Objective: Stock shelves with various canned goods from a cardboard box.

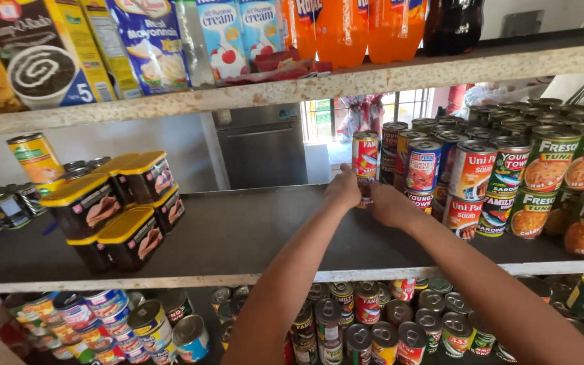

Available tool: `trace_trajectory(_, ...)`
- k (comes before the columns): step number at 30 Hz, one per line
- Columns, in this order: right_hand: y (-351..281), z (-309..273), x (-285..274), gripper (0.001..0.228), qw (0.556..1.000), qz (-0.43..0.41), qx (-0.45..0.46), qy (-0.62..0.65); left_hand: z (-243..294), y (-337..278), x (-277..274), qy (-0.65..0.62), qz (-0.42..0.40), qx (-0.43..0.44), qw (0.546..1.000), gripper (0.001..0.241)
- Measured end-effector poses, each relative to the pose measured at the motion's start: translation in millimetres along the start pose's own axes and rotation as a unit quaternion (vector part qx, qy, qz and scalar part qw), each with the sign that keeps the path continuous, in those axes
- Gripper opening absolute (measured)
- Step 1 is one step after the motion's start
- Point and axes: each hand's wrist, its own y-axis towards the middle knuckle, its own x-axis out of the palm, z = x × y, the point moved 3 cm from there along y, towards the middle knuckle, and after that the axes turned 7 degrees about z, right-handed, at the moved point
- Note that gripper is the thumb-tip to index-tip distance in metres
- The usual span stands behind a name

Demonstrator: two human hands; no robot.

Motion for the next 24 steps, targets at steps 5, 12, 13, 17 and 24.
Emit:
trace_trajectory(5,22.0,17.7,23.9,0.034,1.0,-0.024,-0.005,-0.007,26.9,-7.5,-33.1,-0.024,-0.024,-0.046,0.998,0.062)
trace_trajectory(12,25.8,19.9,40.5,0.053,0.999,-0.015,-0.033,0.03,-19.1,28.8,35.3,-0.115,0.016,-0.059,0.991,0.031)
trace_trajectory(13,23.9,24.0,43.0,0.053,0.999,-0.018,-0.028,0.031,-11.1,17.5,26.0,-0.116,0.01,-0.06,0.991,0.031)
trace_trajectory(17,24.1,29.5,47.5,0.055,0.999,-0.031,-0.027,0.005,-2.2,2.9,16.0,-0.025,-0.019,-0.016,0.999,0.04)
trace_trajectory(24,19.3,20.2,42.2,0.051,0.999,-0.027,-0.007,0.02,-11.4,6.6,21.0,-0.016,0.0,-0.005,1.0,0.036)
